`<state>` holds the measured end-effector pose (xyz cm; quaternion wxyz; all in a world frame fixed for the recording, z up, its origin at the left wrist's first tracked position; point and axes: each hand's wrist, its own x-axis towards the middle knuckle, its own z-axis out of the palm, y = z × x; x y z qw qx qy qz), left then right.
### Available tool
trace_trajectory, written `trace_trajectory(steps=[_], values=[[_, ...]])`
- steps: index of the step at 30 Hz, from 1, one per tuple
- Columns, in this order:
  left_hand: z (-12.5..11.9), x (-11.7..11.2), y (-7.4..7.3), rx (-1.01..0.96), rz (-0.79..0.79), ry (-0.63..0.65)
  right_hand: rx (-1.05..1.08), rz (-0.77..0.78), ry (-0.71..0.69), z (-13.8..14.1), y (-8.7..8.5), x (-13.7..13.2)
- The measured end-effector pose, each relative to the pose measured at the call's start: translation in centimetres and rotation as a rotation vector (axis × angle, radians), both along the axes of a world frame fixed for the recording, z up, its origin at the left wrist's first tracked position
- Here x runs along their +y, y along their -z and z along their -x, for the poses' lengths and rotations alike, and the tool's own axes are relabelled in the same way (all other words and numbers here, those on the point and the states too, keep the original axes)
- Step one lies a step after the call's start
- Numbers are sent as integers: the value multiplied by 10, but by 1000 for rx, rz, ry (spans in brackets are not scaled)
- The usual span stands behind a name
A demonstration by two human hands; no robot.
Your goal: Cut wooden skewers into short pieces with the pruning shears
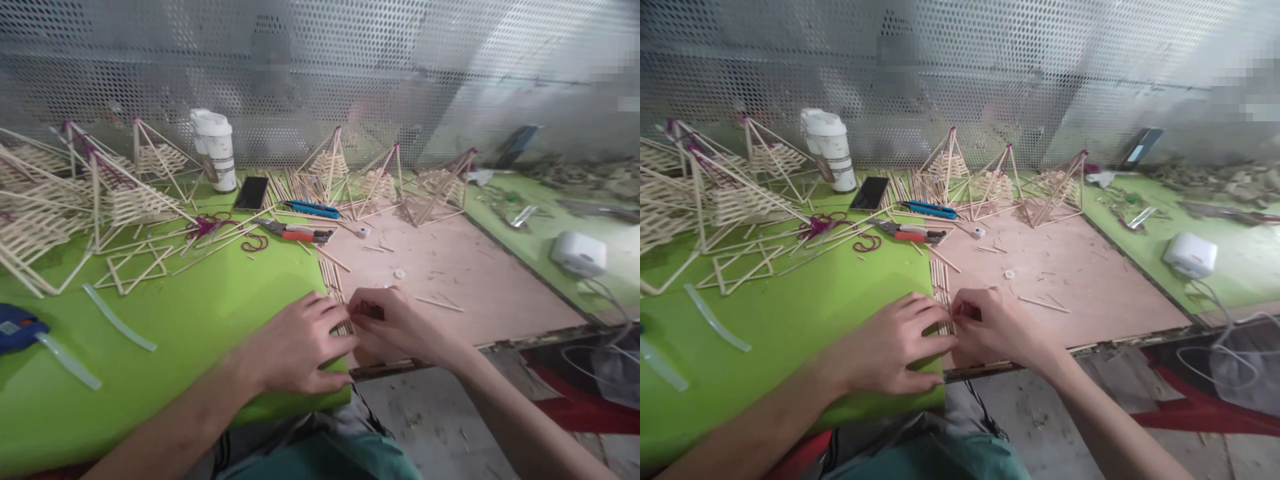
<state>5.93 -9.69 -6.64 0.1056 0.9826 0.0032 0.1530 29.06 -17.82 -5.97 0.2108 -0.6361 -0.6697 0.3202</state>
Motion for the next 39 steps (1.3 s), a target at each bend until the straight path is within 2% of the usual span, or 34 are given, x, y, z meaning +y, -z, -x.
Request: trace_trajectory(steps=[3,6,10,13,15,17,18,20,23,25,29,31,33,36,39], values=[[-1,1,1,-50,-21,11,-15,-7,-29,-1,-1,2],[-2,1,0,-152,-41,11,-104,-64,-58,-5,-16,17],[-2,0,-8,-266,-107,-54,-351,-252,-44,-11,-59,68],[0,9,-20,-247,-175,-144,-542,-276,-122,-15,-92,117],[3,25,-29,-212,-168,-197,-639,-234,-215,-15,-108,147],[9,51,-36,-198,-107,-269,-679,-232,-246,-14,-120,172],[12,66,-38,-186,-72,-338,-683,-235,-245,-13,-124,182],[21,96,-40,-189,-24,-610,-676,-241,-238,-10,-131,197],[39,132,-32,-222,-25,-981,-684,-246,-223,-3,-130,210],[51,147,-23,-222,-23,-1093,-709,-189,-275,4,-120,217],[71,158,-7,-182,22,-1145,-773,-22,-409,24,-83,226],[76,158,-4,-183,45,-1166,-814,32,-435,33,-66,229],[76,156,-3,-184,46,-1167,-842,47,-452,39,-56,231],[73,153,-4,-187,41,-1132,-839,31,-455,38,-58,231],[68,151,-5,-190,48,-1120,-812,1,-448,25,-76,230]])
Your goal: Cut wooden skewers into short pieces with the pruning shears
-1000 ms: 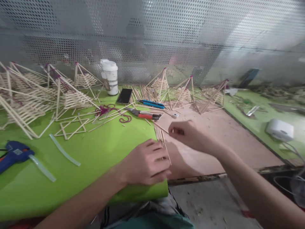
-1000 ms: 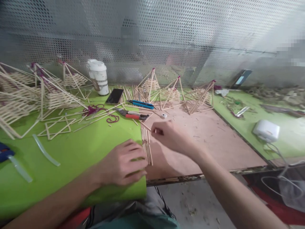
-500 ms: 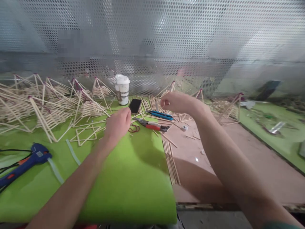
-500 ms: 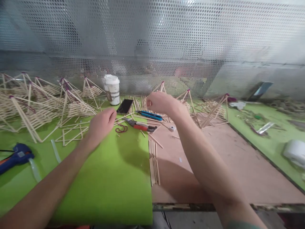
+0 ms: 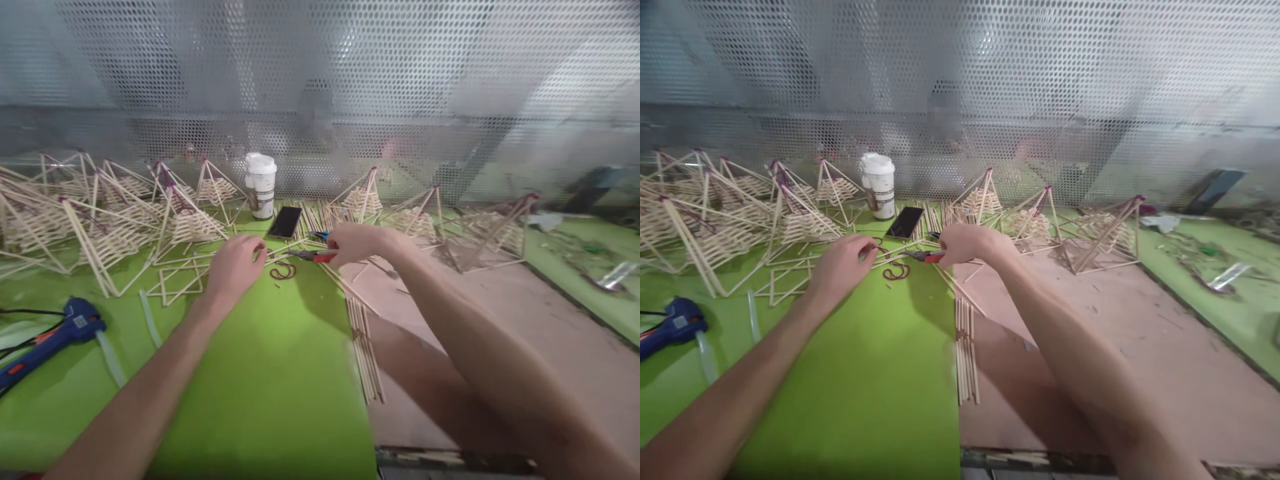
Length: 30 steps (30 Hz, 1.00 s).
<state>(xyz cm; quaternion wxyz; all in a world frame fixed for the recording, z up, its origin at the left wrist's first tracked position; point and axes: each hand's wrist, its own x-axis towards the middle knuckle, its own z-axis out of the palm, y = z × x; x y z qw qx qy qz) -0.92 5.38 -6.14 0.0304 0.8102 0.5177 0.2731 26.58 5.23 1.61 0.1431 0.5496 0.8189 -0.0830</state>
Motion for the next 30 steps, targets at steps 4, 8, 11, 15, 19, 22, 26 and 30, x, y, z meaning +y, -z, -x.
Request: trace_trajectory(steps=[4,8,11,15,19,22,26,30], values=[[-2,-1,-2,28,5,21,83,-33,67,-28,-32,-3],[-7,-6,-1,66,47,132,161,-52,175,-52,-52,-6],[-21,-16,-2,124,52,202,178,-139,237,-63,-56,-5],[-60,-22,-10,312,-9,414,180,-225,302,-69,-57,-4],[-119,-7,-18,478,-76,499,271,-201,322,-67,-59,-7],[-157,10,-15,521,-50,509,348,-216,289,-65,-63,-13],[-181,26,-7,553,-23,527,393,-289,219,-63,-68,-19],[-178,28,-6,535,-46,531,462,-356,206,-61,-72,-23]])
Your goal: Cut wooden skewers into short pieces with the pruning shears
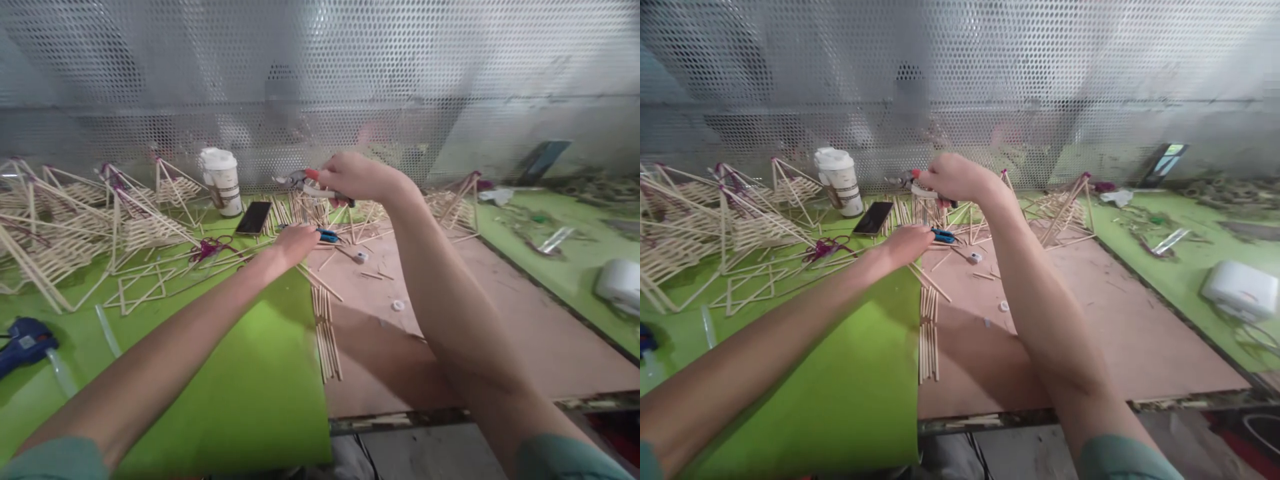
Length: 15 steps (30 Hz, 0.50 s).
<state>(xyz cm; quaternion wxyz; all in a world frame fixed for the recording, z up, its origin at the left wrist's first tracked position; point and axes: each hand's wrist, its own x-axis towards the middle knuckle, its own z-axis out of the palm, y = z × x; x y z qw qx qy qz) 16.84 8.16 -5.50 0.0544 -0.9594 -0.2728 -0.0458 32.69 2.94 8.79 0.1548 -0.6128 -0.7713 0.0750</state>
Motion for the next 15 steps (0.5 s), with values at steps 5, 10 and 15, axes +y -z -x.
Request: trace_trajectory(steps=[5,10,15], values=[[24,-12,-18,-91,-53,-44,53,-43,51,1,-4,-4],[69,-40,-36,-355,59,-81,25,-23,96,6,-3,-6],[113,-66,-31,-576,536,-271,-40,74,58,17,10,4]])
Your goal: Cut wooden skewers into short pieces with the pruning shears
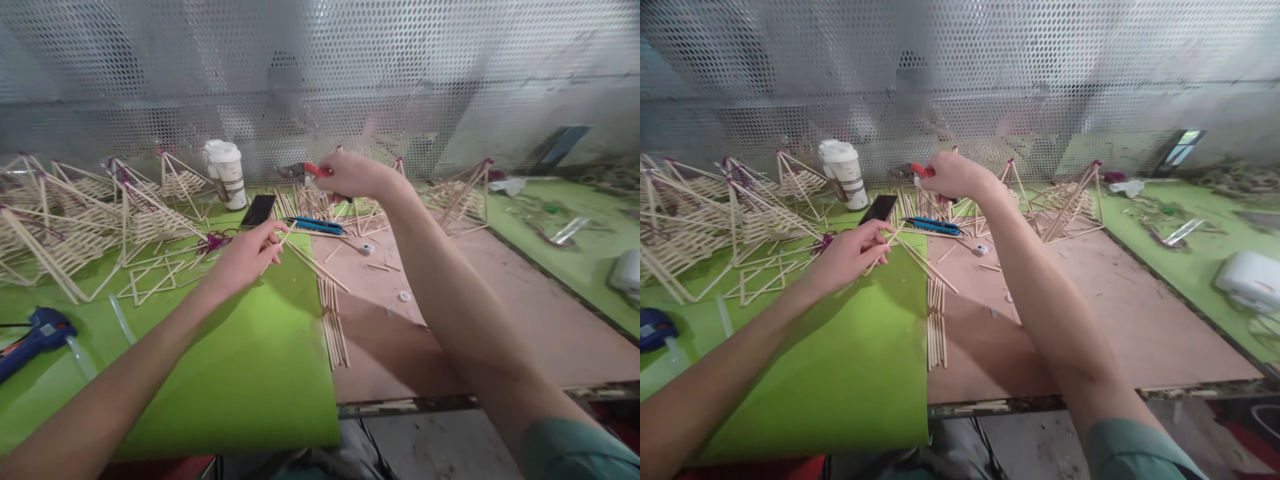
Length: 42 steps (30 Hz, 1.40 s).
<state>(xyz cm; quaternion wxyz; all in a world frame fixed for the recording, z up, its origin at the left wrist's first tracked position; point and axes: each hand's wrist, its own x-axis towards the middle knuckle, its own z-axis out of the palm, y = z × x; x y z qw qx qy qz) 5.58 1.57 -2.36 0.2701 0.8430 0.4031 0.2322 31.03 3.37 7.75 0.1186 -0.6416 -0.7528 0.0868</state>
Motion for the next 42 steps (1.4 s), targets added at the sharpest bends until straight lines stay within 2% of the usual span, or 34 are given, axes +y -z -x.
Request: trace_trajectory(steps=[3,5,10,17,19,24,27,33,42], values=[[16,-7,9,-206,281,-23,-58,50,-57,6,9,8],[24,-7,15,-324,342,-80,-68,96,-93,10,16,13],[43,3,22,-568,262,-309,-163,84,-164,20,39,24],[64,14,19,-925,283,-471,-284,140,-239,29,68,31],[65,13,16,-957,326,-514,-306,156,-236,28,74,32],[68,14,11,-1026,425,-519,-355,240,-213,26,82,37],[70,14,11,-1017,450,-523,-384,290,-207,30,82,38],[71,12,12,-913,513,-441,-401,308,-202,38,81,34],[69,11,11,-958,532,-440,-382,300,-166,41,73,29]])
